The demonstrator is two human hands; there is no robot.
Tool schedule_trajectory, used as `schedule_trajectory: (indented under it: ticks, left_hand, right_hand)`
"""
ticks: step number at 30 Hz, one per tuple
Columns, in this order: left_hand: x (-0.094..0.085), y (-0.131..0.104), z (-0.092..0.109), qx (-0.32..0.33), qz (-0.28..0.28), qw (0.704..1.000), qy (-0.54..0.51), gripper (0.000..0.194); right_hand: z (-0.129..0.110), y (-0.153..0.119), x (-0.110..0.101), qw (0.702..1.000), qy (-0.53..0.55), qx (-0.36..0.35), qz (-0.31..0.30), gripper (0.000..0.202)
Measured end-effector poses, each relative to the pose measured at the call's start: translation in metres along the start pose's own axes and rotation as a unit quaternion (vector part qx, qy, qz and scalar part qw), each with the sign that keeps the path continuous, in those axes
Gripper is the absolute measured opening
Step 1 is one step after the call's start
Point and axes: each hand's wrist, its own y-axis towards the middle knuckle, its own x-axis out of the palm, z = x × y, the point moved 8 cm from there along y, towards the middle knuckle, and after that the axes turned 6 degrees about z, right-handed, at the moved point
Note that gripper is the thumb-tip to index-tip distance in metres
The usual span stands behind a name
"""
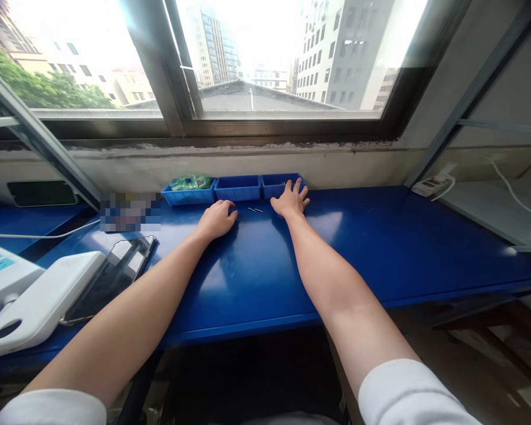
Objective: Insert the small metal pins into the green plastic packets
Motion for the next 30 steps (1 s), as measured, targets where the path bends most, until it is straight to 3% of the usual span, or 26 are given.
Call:
schedule_trajectory:
  ticks: [8,10,12,15,17,20,24,27,30]
  left_hand:
    - [0.001,-0.001,-0.001,-0.003,-0.012,1.0,0.004,0.037]
    - [0.002,-0.001,-0.001,0.0,-0.013,1.0,0.004,0.037]
    - [0.003,0.0,-0.001,0.005,-0.013,1.0,0.003,0.038]
    - [0.004,-0.001,0.001,0.01,-0.012,1.0,0.004,0.038]
    - [0.004,-0.001,0.002,0.012,-0.014,1.0,0.005,0.038]
    - [0.005,-0.002,0.003,0.018,-0.015,1.0,0.004,0.039]
    - [0.005,-0.001,0.004,0.025,-0.012,1.0,0.004,0.04]
    - [0.005,-0.002,0.004,0.026,-0.018,0.999,0.004,0.04]
    - [0.005,-0.003,0.006,0.032,-0.024,0.999,0.008,0.039]
  right_hand:
    - [0.002,-0.002,-0.007,0.998,0.023,0.007,0.061,0.084]
    - [-0.007,-0.005,-0.011,0.995,0.033,-0.032,0.091,0.077]
    - [-0.027,-0.012,-0.012,0.986,0.053,-0.12,0.099,0.063]
    - [-0.062,-0.031,-0.001,0.955,0.073,-0.284,0.037,0.05]
    - [-0.073,-0.041,0.007,0.942,0.063,-0.329,-0.012,0.056]
    - [-0.082,-0.05,0.005,0.936,0.047,-0.348,-0.017,0.065]
    - [-0.09,-0.058,-0.01,0.928,0.061,-0.367,0.027,0.048]
    - [-0.09,-0.059,-0.001,0.929,0.057,-0.365,-0.014,0.04]
    - [-0.085,-0.055,0.014,0.935,0.031,-0.35,-0.043,0.047]
